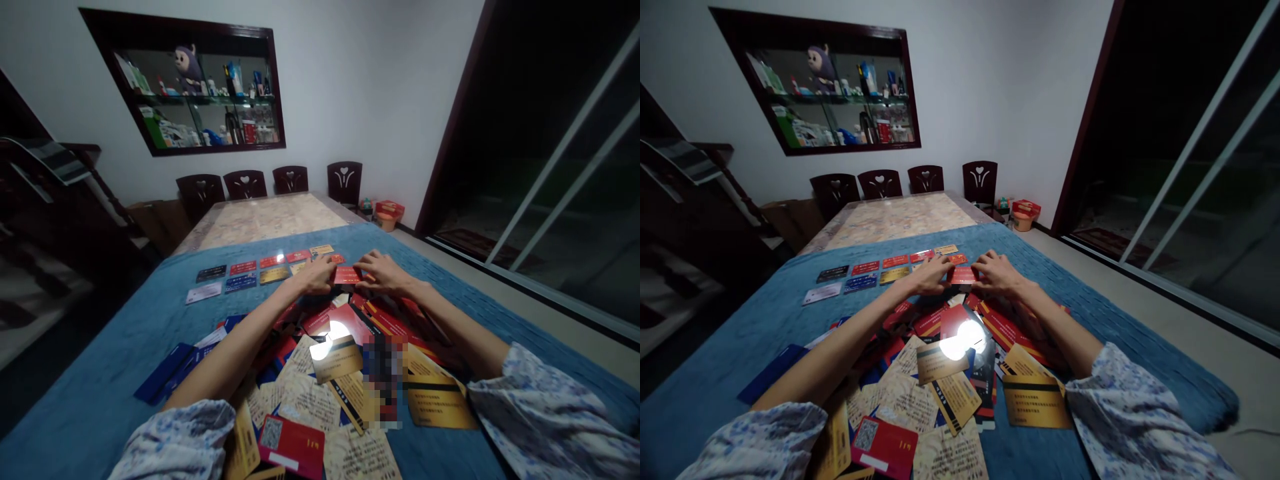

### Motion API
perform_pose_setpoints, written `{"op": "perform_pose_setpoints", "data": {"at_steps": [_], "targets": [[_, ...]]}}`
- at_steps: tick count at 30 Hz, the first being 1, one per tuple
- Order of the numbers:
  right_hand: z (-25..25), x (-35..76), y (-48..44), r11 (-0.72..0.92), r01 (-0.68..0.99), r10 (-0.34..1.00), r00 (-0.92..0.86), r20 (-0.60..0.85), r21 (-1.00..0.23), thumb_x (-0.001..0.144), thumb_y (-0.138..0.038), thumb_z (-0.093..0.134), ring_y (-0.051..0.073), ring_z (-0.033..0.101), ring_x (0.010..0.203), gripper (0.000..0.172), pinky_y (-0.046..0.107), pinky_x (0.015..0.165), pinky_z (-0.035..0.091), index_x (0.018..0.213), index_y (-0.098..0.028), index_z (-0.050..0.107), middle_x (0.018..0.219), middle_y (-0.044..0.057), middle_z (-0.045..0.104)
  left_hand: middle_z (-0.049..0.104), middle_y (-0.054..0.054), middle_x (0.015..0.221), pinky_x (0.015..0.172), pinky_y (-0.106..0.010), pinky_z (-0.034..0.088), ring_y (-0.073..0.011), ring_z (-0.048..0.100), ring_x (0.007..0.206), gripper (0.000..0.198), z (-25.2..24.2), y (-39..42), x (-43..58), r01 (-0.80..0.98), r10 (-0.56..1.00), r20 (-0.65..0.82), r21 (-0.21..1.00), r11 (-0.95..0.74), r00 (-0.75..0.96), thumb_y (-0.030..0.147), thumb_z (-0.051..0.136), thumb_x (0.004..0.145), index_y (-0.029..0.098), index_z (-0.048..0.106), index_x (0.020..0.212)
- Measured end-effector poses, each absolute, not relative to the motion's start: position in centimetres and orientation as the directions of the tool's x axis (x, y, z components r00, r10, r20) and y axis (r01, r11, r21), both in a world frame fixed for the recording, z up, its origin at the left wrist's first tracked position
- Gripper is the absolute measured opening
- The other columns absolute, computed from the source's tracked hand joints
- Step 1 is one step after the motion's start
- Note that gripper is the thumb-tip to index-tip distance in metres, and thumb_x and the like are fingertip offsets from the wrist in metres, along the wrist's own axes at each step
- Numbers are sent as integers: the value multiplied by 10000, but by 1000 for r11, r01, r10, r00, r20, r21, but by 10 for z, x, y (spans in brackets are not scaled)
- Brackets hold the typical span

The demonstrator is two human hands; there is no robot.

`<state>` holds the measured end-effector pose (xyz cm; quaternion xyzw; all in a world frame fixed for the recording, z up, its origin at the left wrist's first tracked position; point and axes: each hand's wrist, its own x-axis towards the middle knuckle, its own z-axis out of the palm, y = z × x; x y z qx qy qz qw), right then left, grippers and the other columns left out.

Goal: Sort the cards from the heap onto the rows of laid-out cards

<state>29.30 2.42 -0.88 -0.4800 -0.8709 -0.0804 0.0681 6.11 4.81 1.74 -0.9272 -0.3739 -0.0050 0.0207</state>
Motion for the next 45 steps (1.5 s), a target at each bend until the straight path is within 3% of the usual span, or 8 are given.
{"op": "perform_pose_setpoints", "data": {"at_steps": [6,13,18,34,40,45], "targets": [[1,268,32,532,844,832,-536,142,69,907,-554,567,305,452,1094,497,375,804,375,1288,-242,635,1227,161,595,555,-121,1200,989,-476,439,-299,509,1171,167,22,47,41,732,732,0,-21,-681,681,179,579,787,178,603,952],[10,238,46,546,836,830,-549,99,51,890,-506,612,319,440,1142,388,386,821,394,1153,-228,677,1230,154,588,553,-120,1197,988,-504,430,-305,497,1181,154,25,49,18,781,782,-8,-36,-623,624,195,584,791,186,593,944],[13,219,57,591,807,803,-590,81,24,889,-469,609,315,436,1141,383,391,840,397,1181,-228,664,1238,151,578,557,-117,1184,928,-447,457,-302,504,1158,166,26,55,-1,798,799,-8,-43,-601,601,174,574,775,181,609,937],[18,150,98,648,758,758,-652,30,74,894,-447,630,320,428,1173,304,403,872,400,1106,-237,689,1280,129,585,567,-130,1185,946,-488,443,-323,500,1164,175,30,73,-57,883,890,-57,-111,-456,452,190,558,787,188,613,952],[20,128,114,657,747,750,-661,9,102,891,-407,634,329,428,1192,307,418,880,419,1135,-225,675,1298,136,580,570,-146,1183,954,-513,448,-339,499,1150,245,28,86,-75,901,906,-68,-97,-422,417,356,579,831,176,632,989],[23,112,124,652,751,757,-653,-24,103,899,-396,610,342,417,1205,318,445,889,419,1157,-221,673,1331,143,563,567,-140,1223,952,-514,460,-339,481,1190,237,29,94,-82,920,927,-78,-118,-375,368,239,578,788,185,643,1009]]}}
